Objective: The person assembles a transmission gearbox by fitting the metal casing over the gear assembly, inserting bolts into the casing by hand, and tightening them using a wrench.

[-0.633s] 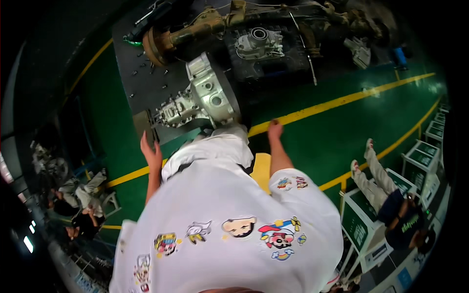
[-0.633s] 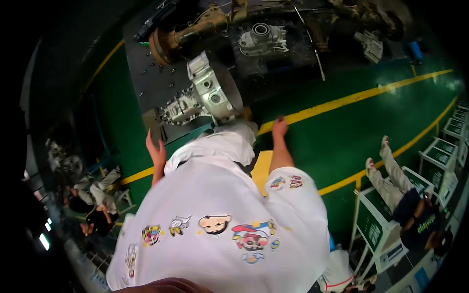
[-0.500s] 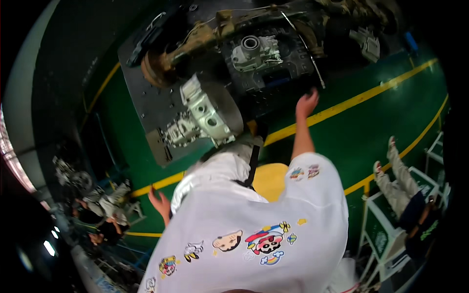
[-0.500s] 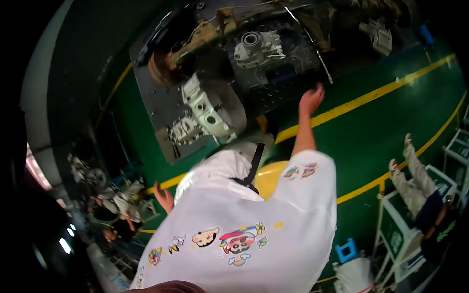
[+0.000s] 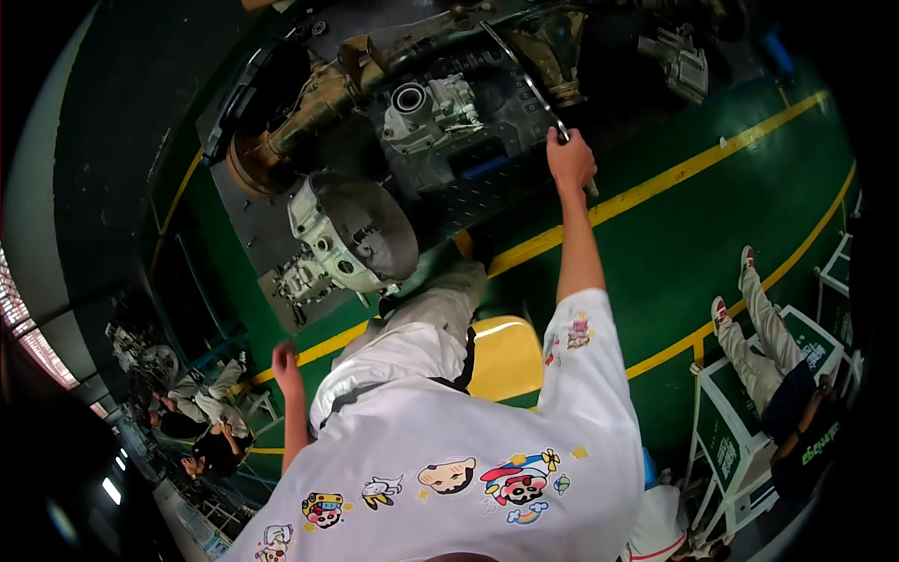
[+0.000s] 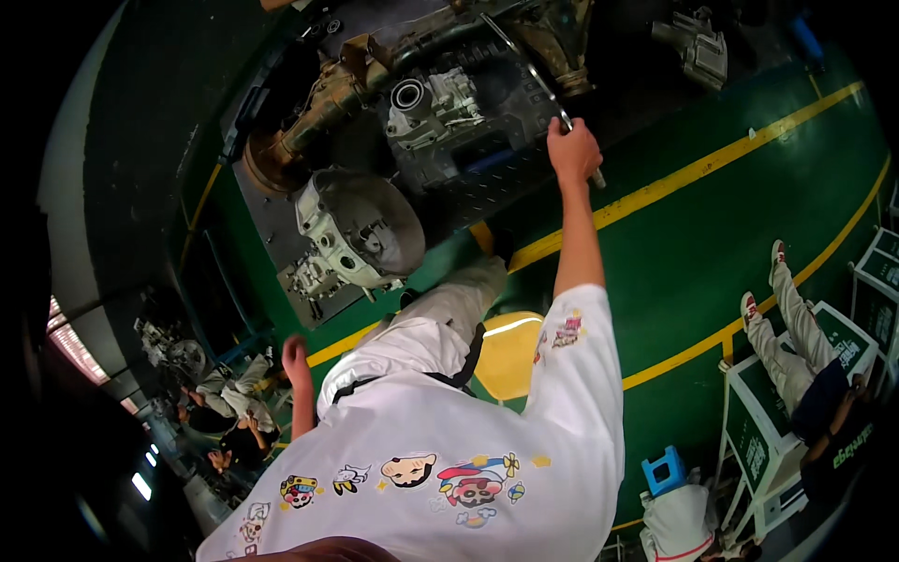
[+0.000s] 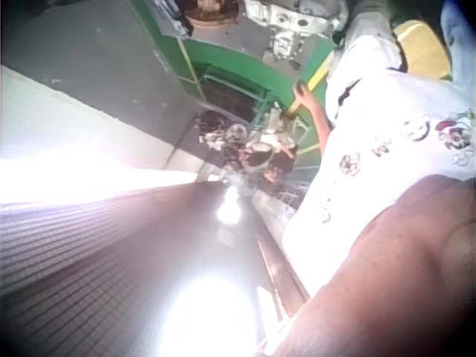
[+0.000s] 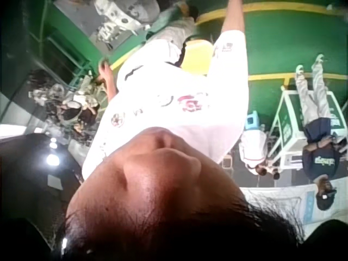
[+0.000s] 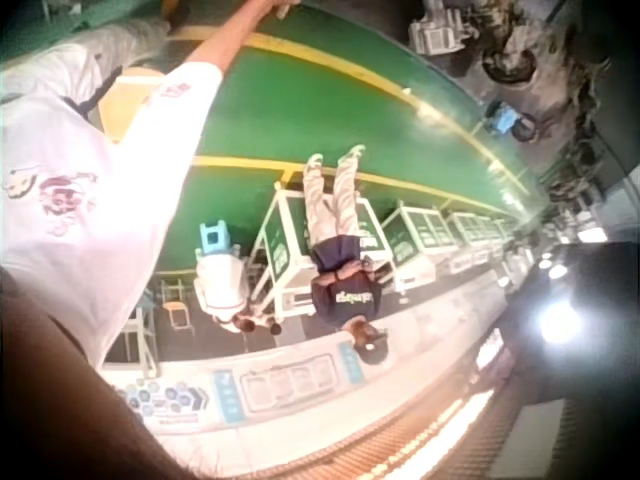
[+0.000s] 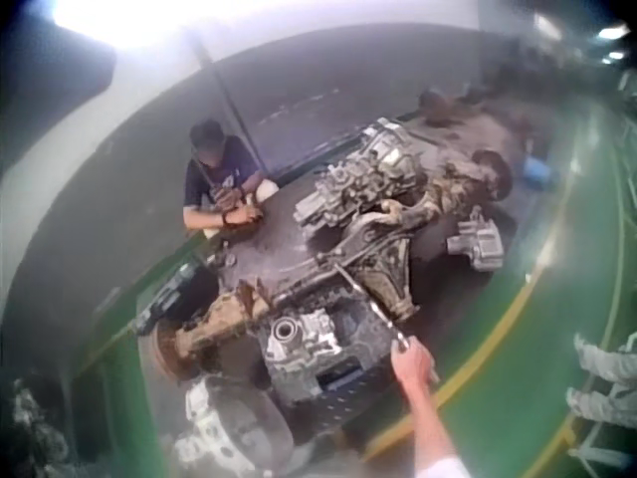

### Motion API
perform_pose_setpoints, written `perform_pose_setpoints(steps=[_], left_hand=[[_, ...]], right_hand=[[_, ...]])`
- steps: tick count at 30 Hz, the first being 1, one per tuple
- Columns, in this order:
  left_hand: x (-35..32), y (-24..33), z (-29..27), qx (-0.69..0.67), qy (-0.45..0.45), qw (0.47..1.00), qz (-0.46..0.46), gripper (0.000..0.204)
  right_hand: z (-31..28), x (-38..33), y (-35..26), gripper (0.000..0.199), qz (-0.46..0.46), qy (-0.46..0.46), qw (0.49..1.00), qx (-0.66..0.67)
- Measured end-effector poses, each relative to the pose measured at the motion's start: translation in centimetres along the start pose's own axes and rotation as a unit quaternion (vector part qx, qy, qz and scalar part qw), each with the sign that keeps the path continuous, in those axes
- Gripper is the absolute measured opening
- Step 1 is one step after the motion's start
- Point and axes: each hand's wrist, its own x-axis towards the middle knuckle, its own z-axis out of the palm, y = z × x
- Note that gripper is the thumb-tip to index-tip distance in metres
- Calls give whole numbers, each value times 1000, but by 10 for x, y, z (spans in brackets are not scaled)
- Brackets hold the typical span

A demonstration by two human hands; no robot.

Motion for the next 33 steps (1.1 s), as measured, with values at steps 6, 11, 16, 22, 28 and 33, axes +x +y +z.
perform_pose_setpoints(steps=[6, 11, 16, 22, 28, 33], left_hand=[[18, 197, 129, -36, -257, 957, 132, 19], [-8, 266, 165, 12, -373, 871, 320, 38], [-33, 280, 154, -84, -294, 877, 371, 63], [-32, 283, 91, -272, -262, 858, 348, 54], [-18, 248, 22, -199, -346, 823, 403, 31], [-21, 203, -10, -243, -353, 814, 392, 32]], right_hand=[[8, -129, 15, 46, -23, 40, 953, 298], [-4, -251, -49, 33, 2, -158, 804, 573], [4, -322, -79, 34, 50, -214, 737, 640], [28, -383, -121, 32, -36, -446, 529, 721], [70, -434, -191, 29, -186, -464, 703, 507], [23, -478, -216, 59, -292, -465, 817, 177]])
